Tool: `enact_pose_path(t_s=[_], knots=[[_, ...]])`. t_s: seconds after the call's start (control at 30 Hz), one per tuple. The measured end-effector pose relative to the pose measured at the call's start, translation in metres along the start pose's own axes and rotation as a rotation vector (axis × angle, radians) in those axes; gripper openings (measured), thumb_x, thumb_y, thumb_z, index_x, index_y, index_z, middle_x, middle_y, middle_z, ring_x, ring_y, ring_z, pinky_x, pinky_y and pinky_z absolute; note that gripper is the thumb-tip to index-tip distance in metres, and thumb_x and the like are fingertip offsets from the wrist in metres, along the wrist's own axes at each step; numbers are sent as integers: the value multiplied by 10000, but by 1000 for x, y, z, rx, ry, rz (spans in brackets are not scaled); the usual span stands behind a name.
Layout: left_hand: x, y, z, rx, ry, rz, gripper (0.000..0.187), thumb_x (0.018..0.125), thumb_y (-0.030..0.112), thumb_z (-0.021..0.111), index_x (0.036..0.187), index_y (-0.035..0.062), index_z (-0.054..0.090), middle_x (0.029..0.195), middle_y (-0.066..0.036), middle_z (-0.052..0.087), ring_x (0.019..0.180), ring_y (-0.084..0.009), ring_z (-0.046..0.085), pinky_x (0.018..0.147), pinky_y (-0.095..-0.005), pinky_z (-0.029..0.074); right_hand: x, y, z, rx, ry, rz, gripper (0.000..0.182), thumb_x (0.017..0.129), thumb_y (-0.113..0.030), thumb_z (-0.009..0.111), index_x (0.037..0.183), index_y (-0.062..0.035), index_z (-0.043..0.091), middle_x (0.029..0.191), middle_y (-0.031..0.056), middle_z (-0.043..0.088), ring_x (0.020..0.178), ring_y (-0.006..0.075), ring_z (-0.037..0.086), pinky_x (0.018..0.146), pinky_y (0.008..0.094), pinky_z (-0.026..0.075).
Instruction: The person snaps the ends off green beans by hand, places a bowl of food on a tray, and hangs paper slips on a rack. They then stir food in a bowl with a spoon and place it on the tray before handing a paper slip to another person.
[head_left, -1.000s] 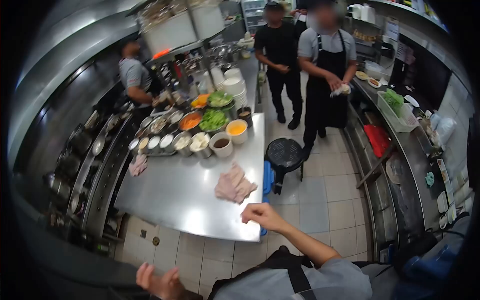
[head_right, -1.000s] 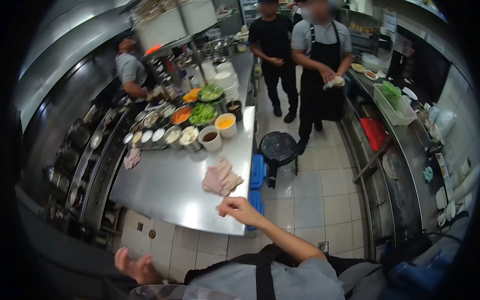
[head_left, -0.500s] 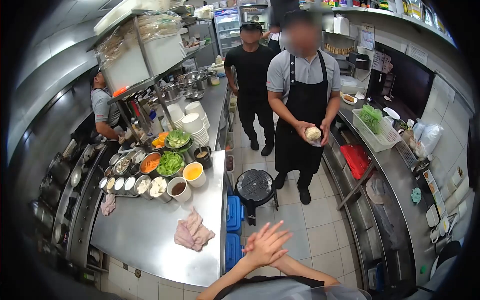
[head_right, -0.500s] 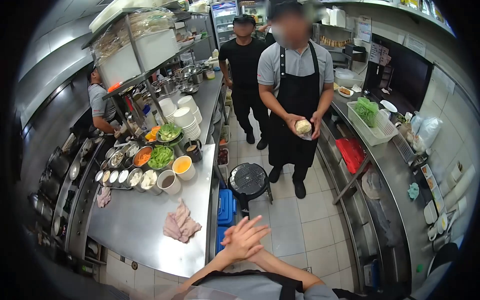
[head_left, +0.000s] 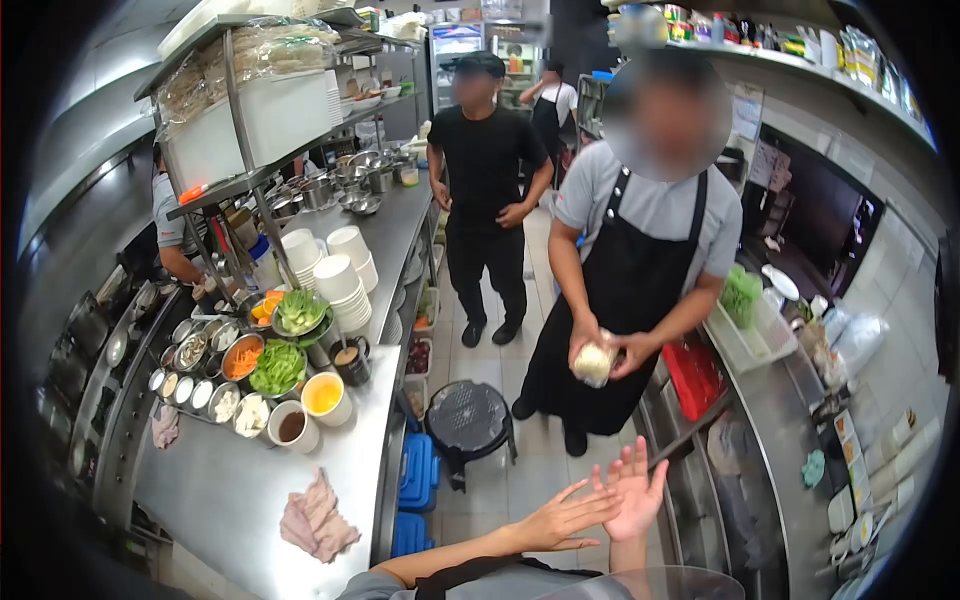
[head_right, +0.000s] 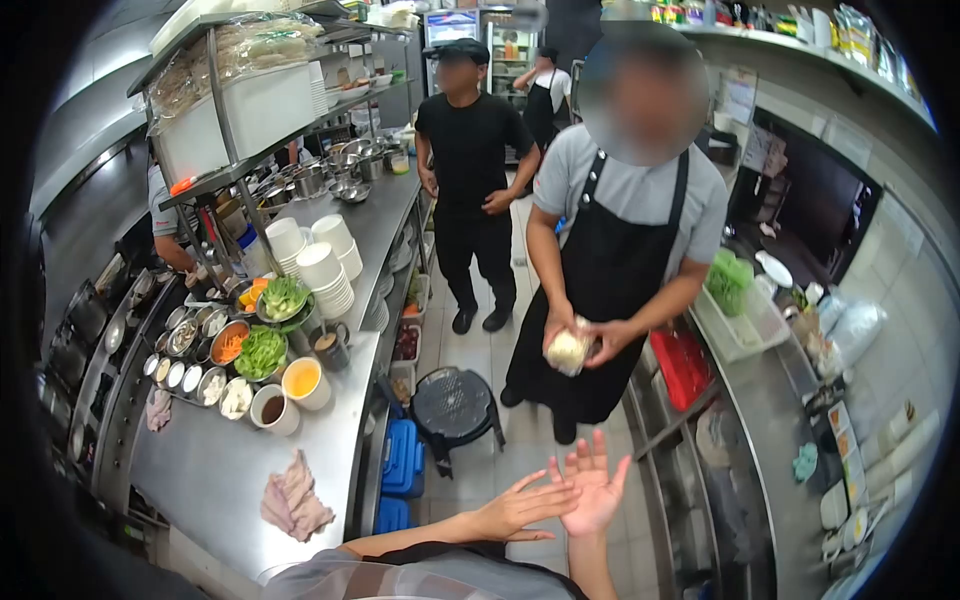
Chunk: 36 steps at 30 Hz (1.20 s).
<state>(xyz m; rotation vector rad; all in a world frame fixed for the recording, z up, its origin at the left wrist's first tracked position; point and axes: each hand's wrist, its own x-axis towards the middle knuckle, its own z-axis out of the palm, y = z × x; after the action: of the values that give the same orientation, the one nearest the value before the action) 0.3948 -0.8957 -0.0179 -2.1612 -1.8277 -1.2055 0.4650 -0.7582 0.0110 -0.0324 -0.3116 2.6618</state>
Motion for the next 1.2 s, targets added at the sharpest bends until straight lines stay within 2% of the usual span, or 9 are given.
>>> enact_pose_path(t_s=[0.27, 0.37, 0.47, 0.6, 0.67, 0.73, 0.9, 0.97, 1.2], knots=[[69, -121, 43, -97, -38, 159, 229, 837, 264, 602, 802, 44, 550, 1086, -99, 547, 1016, -259, 527, 859, -384, 422, 70, -113, -14, -148, -76, -263, 296, 950, -302, 441, 1150, -106, 536, 861, -3, 538, 761, 131, 498, 824, 349, 424], [101, -137, 64, -157, -238, 315, 218, 831, 253, 598, 839, 42, 545, 1060, -104, 543, 1003, -254, 526, 839, -365, 429, 67, -157, -50, -168, 19, -372, 192, 898, -212, 561, 861, -34, 625, 880, 67, 631, 782, 192, 575, 772, 368, 471], [162, -135, 28, 1, -208, 237, 409, 809, 276, 617, 1158, 78, 538, 965, -42, 569, 845, -215, 571, 717, -354, 458, 72, -195, -91, -141, -47, -336, 203, 892, -266, 563, 853, -71, 603, 859, 52, 622, 771, 214, 561, 830, 422, 438], [230, -149, -99, -384, 582, -248, 302, 791, 280, 651, 974, 40, 652, 955, -89, 656, 811, -204, 600, 814, -304, 442, 98, -241, -134, -248, 316, -570, 277, 962, -197, 416, 1211, -99, 487, 809, -10, 494, 730, 124, 459, 758, 306, 405], [246, -164, -115, 92, 893, 159, 305, 848, 280, 574, 1023, 31, 592, 955, -78, 622, 776, -164, 568, 734, -302, 457, 132, -251, -111, -226, 73, -524, 332, 953, -161, 419, 1277, -103, 456, 797, -21, 493, 690, 102, 428, 720, 280, 380], [283, -176, -65, 57, 1009, 471, 351, 809, 281, 601, 1043, 19, 590, 946, -72, 622, 776, -174, 567, 729, -322, 466, 161, -276, -103, -133, 273, -574, 331, 935, -164, 455, 1260, -102, 474, 807, -21, 511, 685, 106, 431, 728, 290, 376], [379, -186, 41, -210, 298, 219, 370, 666, 56, 723, 1016, 7, 612, 979, -97, 650, 733, -223, 627, 655, -313, 514, 217, -361, -92, -213, 154, -559, 303, 922, -167, 489, 1221, -122, 496, 851, 4, 539, 751, 120, 500, 793, 327, 431], [413, -231, 99, -174, 392, 387, 590, 724, 32, 691, 1250, 17, 423, 919, -167, 635, 746, -288, 628, 664, -352, 509, 237, -395, -94, -441, 207, -628, 243, 920, -142, 492, 1153, -81, 523, 817, 20, 549, 714, 117, 507, 757, 318, 444], [492, -302, 155, 96, 357, -181, 434, 744, -19, 646, 1161, 26, 532, 912, -125, 629, 799, -247, 620, 724, -329, 479, 294, -465, -123, -1160, 443, -551, 154, 888, -77, 555, 992, 22, 610, 839, 50, 625, 755, 93, 558, 724, 232, 450]])
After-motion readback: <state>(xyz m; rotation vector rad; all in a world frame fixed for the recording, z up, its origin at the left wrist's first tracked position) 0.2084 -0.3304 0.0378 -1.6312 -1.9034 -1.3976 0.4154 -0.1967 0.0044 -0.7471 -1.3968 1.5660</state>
